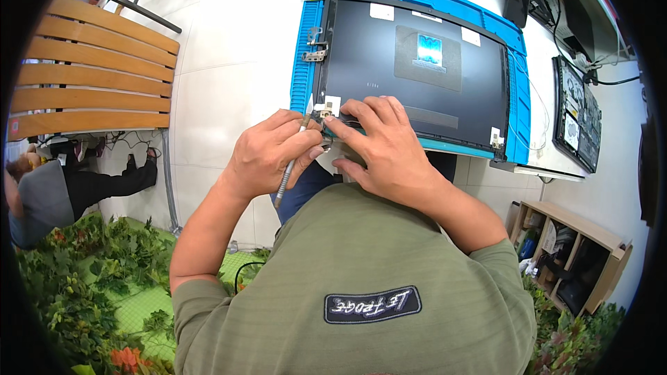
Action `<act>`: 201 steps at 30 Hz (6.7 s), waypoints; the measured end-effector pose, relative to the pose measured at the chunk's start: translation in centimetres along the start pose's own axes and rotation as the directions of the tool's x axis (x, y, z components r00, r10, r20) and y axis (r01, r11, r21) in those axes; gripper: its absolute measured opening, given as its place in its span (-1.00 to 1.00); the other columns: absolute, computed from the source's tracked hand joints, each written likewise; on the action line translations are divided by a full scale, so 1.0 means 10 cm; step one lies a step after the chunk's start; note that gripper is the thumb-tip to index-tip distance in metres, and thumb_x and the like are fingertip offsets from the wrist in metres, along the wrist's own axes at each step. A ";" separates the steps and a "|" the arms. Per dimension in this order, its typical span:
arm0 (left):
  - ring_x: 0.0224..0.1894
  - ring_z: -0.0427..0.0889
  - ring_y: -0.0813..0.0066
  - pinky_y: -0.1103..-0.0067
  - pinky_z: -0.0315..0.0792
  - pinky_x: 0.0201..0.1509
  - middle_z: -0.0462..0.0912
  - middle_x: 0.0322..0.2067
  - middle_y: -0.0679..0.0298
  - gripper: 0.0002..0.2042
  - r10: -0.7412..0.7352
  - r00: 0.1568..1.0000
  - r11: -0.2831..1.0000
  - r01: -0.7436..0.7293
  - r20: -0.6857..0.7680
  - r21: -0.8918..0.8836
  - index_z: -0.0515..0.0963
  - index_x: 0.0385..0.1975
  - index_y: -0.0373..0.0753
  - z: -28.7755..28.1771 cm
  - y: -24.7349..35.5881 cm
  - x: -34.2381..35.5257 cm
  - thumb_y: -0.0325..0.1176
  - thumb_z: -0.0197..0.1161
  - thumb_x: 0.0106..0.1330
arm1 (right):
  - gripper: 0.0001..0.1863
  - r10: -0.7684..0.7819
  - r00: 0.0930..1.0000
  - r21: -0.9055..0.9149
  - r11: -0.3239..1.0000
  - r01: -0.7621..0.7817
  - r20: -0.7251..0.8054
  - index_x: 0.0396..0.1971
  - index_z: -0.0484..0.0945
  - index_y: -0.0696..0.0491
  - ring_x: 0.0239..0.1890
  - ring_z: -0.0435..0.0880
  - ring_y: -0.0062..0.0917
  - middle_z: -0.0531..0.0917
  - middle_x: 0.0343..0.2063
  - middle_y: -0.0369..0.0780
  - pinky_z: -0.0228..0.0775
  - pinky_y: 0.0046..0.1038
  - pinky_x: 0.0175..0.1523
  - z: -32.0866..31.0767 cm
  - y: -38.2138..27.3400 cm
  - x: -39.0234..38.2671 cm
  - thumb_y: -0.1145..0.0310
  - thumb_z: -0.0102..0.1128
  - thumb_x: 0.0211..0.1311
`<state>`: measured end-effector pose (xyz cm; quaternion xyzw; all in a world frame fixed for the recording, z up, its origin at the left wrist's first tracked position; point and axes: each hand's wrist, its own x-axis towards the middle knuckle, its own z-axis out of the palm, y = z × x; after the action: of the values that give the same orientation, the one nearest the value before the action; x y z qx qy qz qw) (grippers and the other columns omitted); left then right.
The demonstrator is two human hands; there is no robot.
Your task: The person works on the internal hinge and wiring of a laptop screen assembly, using a tool to manipulate small components and wires at the bottom edge of the display panel.
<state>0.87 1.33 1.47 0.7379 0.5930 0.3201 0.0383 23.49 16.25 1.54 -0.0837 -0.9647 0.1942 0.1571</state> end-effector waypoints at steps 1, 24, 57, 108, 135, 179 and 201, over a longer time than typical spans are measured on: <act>-0.08 0.85 0.11 0.33 0.74 -0.06 0.88 -0.22 0.24 -0.86 -0.001 1.000 1.000 0.001 0.026 -0.010 0.77 -0.09 -0.18 -0.02 -0.01 0.02 -0.39 0.58 0.45 | -0.29 0.005 1.000 0.018 1.000 -0.004 -0.006 0.38 0.69 0.11 0.35 0.56 -0.10 0.64 0.27 -0.06 0.33 0.06 0.53 0.00 0.01 -0.01 0.21 0.70 0.26; 0.00 0.89 0.22 0.31 0.74 0.18 0.92 -0.10 0.08 -0.75 -0.288 0.951 0.779 0.163 -0.116 -0.605 0.71 0.01 -0.29 0.06 -0.19 -0.07 -0.75 0.40 0.46 | -0.41 0.047 0.962 0.190 0.982 0.006 -0.269 0.26 0.76 0.14 0.10 0.73 -0.13 0.75 0.10 -0.09 0.56 0.04 0.40 0.06 0.05 0.00 0.31 0.74 0.27; 0.02 0.89 0.30 0.36 0.76 0.16 0.85 -0.10 0.02 -0.67 -0.429 0.900 0.321 0.235 0.081 -0.917 0.55 0.13 -0.28 0.10 0.32 0.12 -0.70 0.50 0.50 | -0.73 0.447 0.879 0.978 0.042 -0.206 0.166 0.16 0.74 0.24 -0.12 0.83 -0.65 0.82 -0.04 -0.20 0.77 -0.52 -0.08 -0.13 -0.26 -0.28 0.46 0.53 0.62; -0.24 0.73 0.40 0.53 0.60 -0.14 0.76 -0.27 0.11 -0.38 -0.453 0.880 0.389 0.054 -0.141 -0.919 0.68 0.37 -0.53 -0.11 -0.14 -0.23 0.04 0.02 0.93 | -0.50 0.974 0.224 0.457 0.182 -0.871 0.038 -0.36 0.63 0.15 -0.66 0.59 -0.62 0.61 -0.55 -0.30 0.56 -0.43 -0.57 -1.72 1.84 -3.04 0.02 0.53 0.64; -0.22 0.76 0.57 0.57 0.62 -0.17 0.86 -0.23 0.24 -0.87 -0.527 0.846 0.596 0.439 0.085 -0.673 0.85 -0.19 -0.34 0.03 -0.32 0.03 -0.45 0.69 0.46 | -0.39 0.055 0.994 0.008 0.998 -0.056 0.090 0.33 0.71 0.31 -0.34 0.74 -0.32 0.74 -0.45 -0.21 0.43 -0.23 -0.07 0.09 -0.05 0.01 0.56 0.36 0.22; -0.23 0.82 0.42 0.49 0.64 -0.16 0.87 -0.25 0.15 -0.88 -0.402 0.909 0.763 0.398 0.109 -0.510 0.82 -0.23 -0.34 -0.02 -0.36 0.09 -0.49 0.67 0.41 | -0.38 0.022 0.999 -0.030 0.999 -0.021 0.042 0.35 0.71 0.30 -0.42 0.67 -0.40 0.68 -0.52 -0.24 0.38 -0.28 -0.18 0.17 -0.01 -0.02 0.53 0.39 0.24; -0.31 0.79 0.43 0.49 0.62 -0.21 0.86 -0.30 0.15 -0.86 -0.461 0.882 0.799 0.462 0.102 -0.384 0.79 -0.28 -0.35 -0.08 -0.20 0.13 -0.48 0.65 0.43 | -0.39 0.029 0.998 -0.033 0.999 -0.027 0.048 0.33 0.71 0.29 -0.41 0.69 -0.39 0.69 -0.52 -0.23 0.42 -0.28 -0.15 0.15 -0.01 0.00 0.52 0.38 0.23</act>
<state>-1.09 2.85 1.77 0.5483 0.6769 0.4134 0.2649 23.02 15.67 0.25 -0.0950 -0.9700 0.1825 0.1295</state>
